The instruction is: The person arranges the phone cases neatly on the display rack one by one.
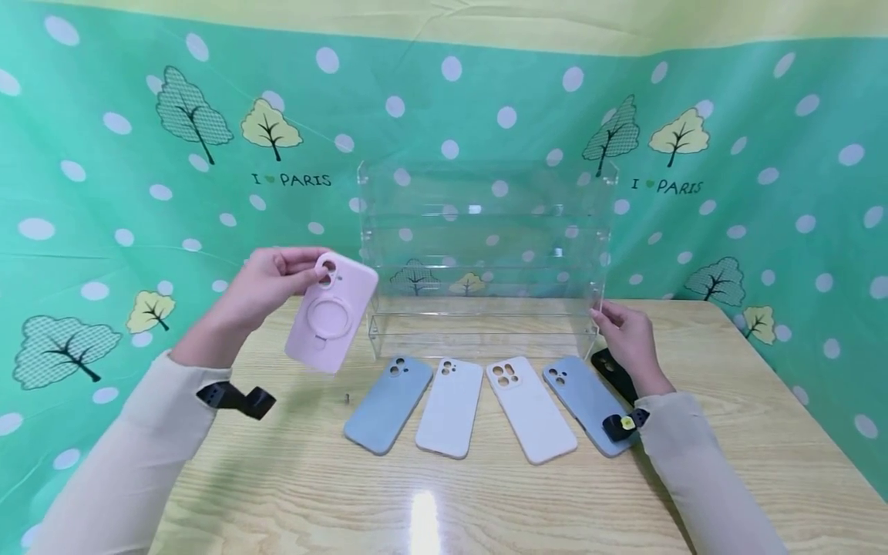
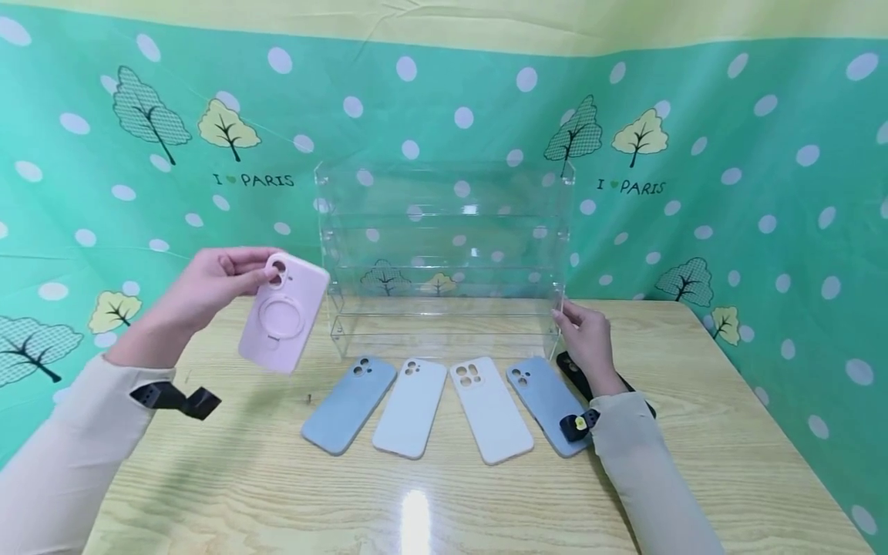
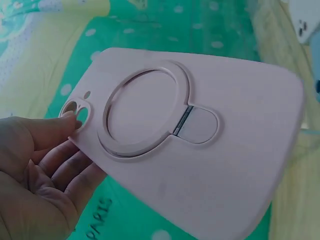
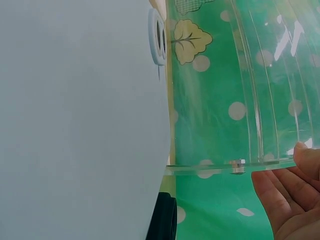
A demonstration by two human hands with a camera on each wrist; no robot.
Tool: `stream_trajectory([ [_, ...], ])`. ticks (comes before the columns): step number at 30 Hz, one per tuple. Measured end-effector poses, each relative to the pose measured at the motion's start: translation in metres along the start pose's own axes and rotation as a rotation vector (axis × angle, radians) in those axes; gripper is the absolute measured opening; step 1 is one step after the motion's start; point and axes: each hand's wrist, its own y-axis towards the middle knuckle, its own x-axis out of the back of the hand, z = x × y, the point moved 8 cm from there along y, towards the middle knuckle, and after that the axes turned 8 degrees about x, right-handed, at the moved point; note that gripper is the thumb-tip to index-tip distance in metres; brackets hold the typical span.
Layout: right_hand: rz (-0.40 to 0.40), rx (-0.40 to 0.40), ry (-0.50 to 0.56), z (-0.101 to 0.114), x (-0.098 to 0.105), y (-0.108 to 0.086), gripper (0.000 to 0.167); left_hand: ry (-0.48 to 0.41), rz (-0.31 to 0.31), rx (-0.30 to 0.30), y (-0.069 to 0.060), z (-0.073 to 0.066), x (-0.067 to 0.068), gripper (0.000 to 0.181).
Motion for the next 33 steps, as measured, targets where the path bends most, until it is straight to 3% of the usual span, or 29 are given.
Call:
stream_trajectory([
  [10, -0.005, 0.015, 0.015, 0.001, 0.001, 0.001, 0.037, -0.138, -0.088, -0.049, 0.024, -0.071, -0.012, 0.038],
  [25, 0.001, 0.016, 0.012, 0.0, 0.002, 0.002, 0.036, -0.402, -0.146, -0.073, 0.08, -0.152, -0.049, 0.032],
  [28, -0.001, 0.011, 0.01, 0.0, 0.002, 0.001, 0.036, -0.446, -0.15, -0.066, 0.089, -0.166, -0.057, 0.031],
  [33, 0.0, 0.018, 0.009, 0.0, 0.0, 0.0, 0.036, -0.484, -0.132, 0.001, 0.103, -0.184, -0.068, 0.028],
])
